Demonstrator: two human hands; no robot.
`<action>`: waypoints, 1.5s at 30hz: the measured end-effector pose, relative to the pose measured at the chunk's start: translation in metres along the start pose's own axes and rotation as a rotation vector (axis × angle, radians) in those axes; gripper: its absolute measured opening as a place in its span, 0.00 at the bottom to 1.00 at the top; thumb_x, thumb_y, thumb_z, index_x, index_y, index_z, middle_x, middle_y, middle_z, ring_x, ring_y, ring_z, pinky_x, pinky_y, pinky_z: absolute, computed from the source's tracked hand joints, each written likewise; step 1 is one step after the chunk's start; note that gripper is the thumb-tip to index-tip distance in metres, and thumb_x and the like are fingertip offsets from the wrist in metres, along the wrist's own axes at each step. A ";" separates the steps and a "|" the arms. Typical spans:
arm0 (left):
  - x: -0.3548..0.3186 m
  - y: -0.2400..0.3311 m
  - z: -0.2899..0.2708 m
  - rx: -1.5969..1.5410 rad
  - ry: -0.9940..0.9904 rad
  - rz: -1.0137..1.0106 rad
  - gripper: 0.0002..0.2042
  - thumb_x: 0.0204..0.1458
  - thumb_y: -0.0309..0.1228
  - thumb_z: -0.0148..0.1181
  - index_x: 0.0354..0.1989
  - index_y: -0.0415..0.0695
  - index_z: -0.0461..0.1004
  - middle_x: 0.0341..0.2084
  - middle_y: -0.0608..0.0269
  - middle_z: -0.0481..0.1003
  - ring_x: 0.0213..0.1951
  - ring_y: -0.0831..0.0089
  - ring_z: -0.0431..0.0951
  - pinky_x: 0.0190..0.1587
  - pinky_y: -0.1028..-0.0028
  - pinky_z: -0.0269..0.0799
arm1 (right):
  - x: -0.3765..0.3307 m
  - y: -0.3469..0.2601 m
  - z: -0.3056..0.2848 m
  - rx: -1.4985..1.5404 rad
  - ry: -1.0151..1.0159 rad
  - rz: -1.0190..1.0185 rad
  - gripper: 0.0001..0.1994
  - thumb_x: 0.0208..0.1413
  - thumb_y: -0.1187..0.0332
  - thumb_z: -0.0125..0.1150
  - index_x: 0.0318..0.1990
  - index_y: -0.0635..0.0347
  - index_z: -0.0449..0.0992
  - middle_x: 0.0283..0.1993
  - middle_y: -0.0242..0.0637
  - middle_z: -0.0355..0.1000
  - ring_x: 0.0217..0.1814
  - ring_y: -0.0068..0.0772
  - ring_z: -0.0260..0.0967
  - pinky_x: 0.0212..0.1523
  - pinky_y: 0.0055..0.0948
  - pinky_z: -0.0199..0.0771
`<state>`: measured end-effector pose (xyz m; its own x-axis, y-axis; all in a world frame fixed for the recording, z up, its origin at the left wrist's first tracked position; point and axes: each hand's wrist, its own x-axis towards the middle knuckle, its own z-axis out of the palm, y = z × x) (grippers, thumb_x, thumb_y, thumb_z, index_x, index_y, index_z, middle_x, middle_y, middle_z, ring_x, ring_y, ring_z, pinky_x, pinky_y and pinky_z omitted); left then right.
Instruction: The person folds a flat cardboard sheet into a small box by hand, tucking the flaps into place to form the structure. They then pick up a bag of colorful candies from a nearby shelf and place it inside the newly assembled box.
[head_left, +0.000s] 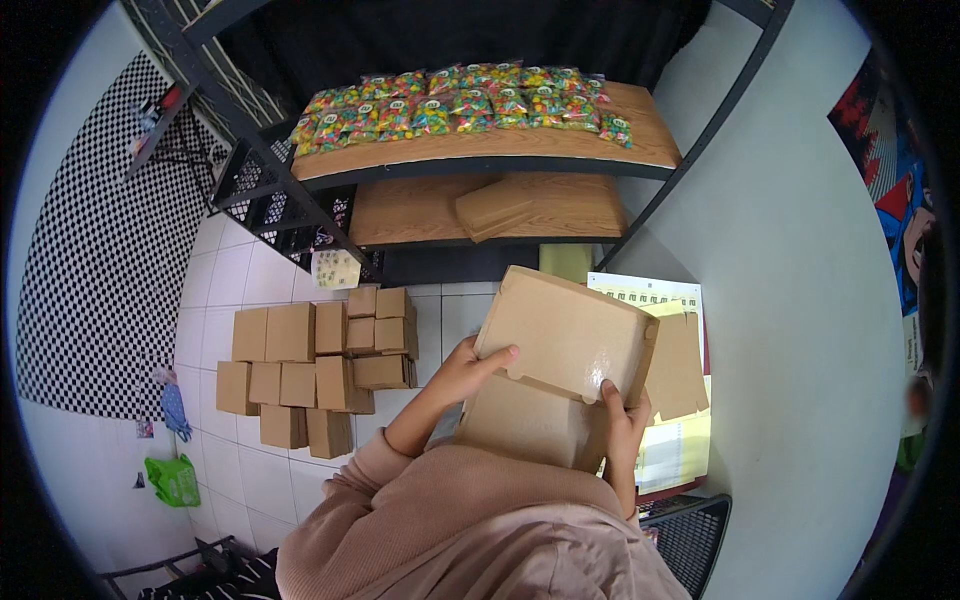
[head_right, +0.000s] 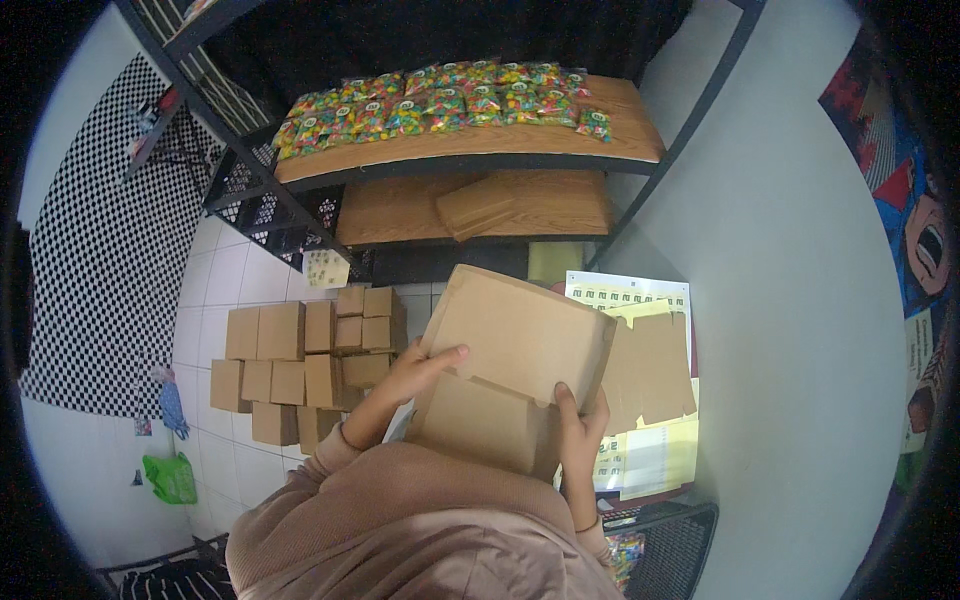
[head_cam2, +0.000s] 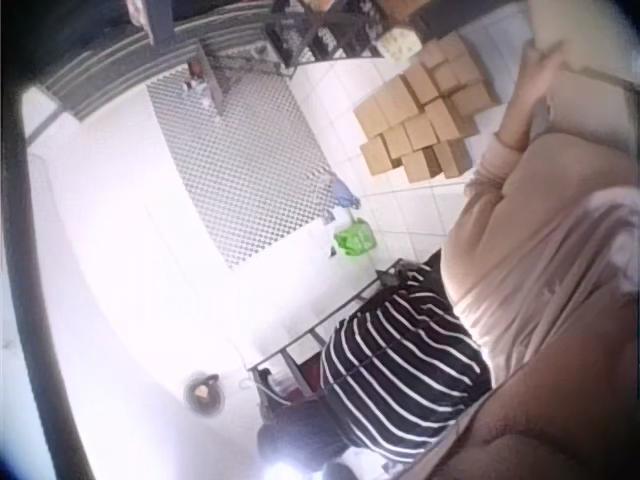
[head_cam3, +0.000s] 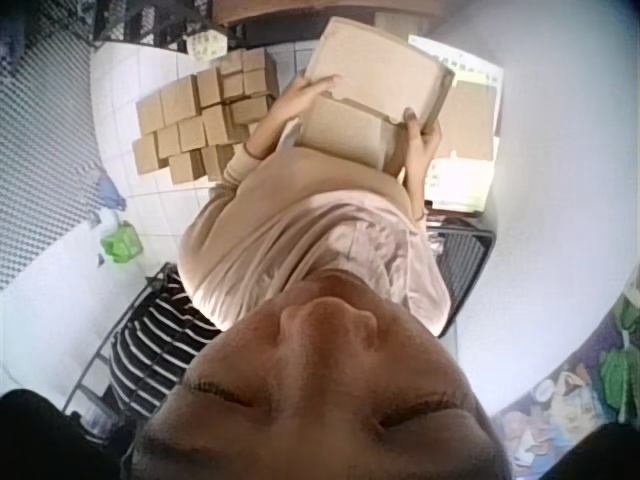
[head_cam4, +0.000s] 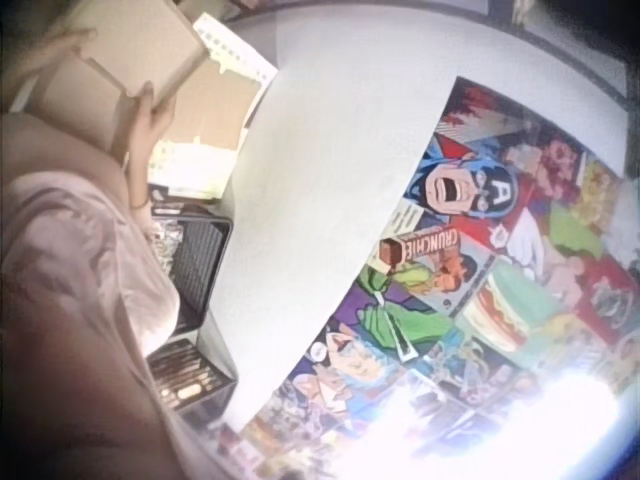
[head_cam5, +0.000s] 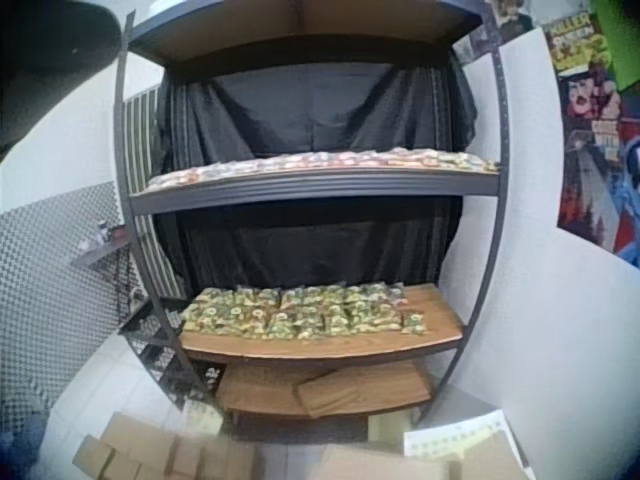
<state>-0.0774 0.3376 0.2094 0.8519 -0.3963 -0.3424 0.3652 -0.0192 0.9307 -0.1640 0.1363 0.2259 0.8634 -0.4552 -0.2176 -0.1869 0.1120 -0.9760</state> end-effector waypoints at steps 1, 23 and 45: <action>-0.001 -0.001 0.000 -0.020 0.009 -0.013 0.17 0.48 0.35 0.54 0.42 0.35 0.68 0.34 0.60 0.72 0.37 0.75 0.71 0.38 0.77 0.66 | 0.002 0.000 0.000 -0.015 0.007 -0.024 0.17 0.47 0.71 0.54 0.44 0.70 0.64 0.39 0.41 0.67 0.40 0.27 0.63 0.42 0.23 0.62; 0.002 -0.012 0.015 -0.095 -0.019 -0.073 0.29 0.47 0.33 0.52 0.55 0.35 0.48 0.47 0.55 0.62 0.48 0.70 0.63 0.48 0.75 0.59 | -0.005 0.017 -0.010 -0.023 0.035 -0.115 0.24 0.48 0.73 0.53 0.53 0.67 0.54 0.50 0.43 0.57 0.53 0.32 0.54 0.53 0.27 0.53; 0.112 -0.013 -0.020 -0.608 -0.215 -0.246 0.28 0.49 0.34 0.46 0.58 0.44 0.45 0.53 0.56 0.57 0.54 0.65 0.59 0.53 0.67 0.58 | 0.136 0.031 -0.014 0.083 -0.362 -0.138 0.32 0.49 0.60 0.54 0.57 0.69 0.50 0.54 0.44 0.58 0.58 0.34 0.52 0.57 0.28 0.49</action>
<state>0.0207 0.3116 0.1566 0.6467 -0.6211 -0.4427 0.7376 0.3613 0.5705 -0.0589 0.0657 0.1664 0.9899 -0.1322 -0.0519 -0.0318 0.1496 -0.9882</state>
